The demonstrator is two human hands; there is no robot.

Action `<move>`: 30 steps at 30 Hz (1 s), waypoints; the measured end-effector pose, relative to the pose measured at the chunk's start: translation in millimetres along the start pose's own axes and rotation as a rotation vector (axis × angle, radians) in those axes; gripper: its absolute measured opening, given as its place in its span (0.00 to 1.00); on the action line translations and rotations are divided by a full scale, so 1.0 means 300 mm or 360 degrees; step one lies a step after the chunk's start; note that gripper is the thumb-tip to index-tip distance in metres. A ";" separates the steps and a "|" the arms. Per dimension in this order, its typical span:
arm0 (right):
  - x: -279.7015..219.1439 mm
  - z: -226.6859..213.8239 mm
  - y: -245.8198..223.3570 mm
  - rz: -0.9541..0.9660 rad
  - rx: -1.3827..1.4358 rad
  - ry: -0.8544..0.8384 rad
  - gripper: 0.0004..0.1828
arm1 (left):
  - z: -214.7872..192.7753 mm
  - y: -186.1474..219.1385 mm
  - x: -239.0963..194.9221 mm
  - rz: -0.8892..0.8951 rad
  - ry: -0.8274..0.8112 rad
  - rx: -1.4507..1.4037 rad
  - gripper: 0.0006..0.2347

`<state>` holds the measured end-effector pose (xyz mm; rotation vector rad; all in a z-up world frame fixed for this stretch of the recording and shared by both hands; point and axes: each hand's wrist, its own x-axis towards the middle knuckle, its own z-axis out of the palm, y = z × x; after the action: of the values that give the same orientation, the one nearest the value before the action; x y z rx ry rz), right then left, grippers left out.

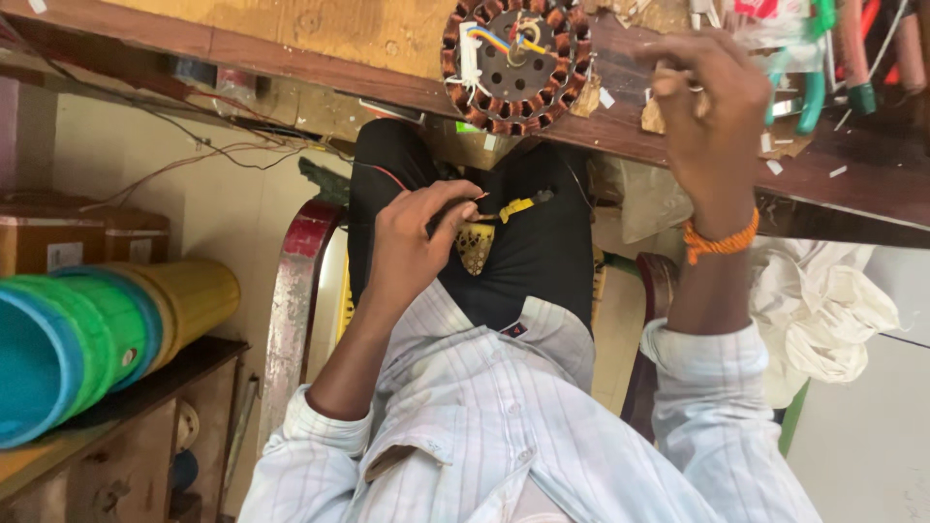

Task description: The person is repairing an electrical component, likely a motor stator, by hand. They are seen manipulating wires, using pliers to cut and adjust them, and applying white tape to insulate connections. The work is performed on a cluttered workbench in a workshop setting.

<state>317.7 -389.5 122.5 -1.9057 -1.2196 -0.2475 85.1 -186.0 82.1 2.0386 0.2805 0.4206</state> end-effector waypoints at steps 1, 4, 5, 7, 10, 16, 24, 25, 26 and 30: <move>0.012 0.009 0.007 -0.0014 0.0038 -0.0023 0.18 | -0.001 0.006 0.010 0.0104 0.0008 0.0091 0.05; 0.031 0.039 0.023 -0.0042 0.0128 -0.0065 0.12 | 0.001 0.031 0.050 0.0234 0.0042 0.0093 0.04; 0.032 0.045 0.028 -0.0041 0.0127 -0.0067 0.10 | 0.006 0.042 0.065 0.0263 0.0042 0.0087 0.05; 0.031 0.051 0.039 -0.0032 0.0087 -0.0069 0.06 | 0.021 0.066 0.098 0.0321 0.0041 0.0073 0.06; 0.019 0.048 0.058 0.0008 0.0027 -0.0068 0.04 | 0.039 0.098 0.151 0.0358 -0.0010 -0.0248 0.11; -0.016 0.060 0.097 0.0226 0.0225 -0.0038 0.02 | 0.078 0.127 0.258 0.0489 0.0008 0.0180 0.05; -0.024 0.075 0.097 0.0162 0.0066 0.0019 0.06 | 0.238 0.135 0.400 0.0765 0.0219 0.0684 0.15; -0.020 0.075 0.099 0.0174 0.0055 0.0015 0.05 | 0.247 0.134 0.414 0.0742 0.0230 0.0726 0.15; -0.022 0.076 0.100 0.0195 0.0042 0.0011 0.05 | 0.254 0.131 0.421 0.0735 0.0242 0.0703 0.15; -0.029 0.085 0.110 0.0168 -0.0057 0.0008 0.05 | 0.257 0.112 0.436 0.0636 0.0159 0.0640 0.09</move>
<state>333.8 -382.3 83.7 -1.9922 -1.1145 -0.2188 236.5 -215.4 100.6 2.4798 0.0116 0.7629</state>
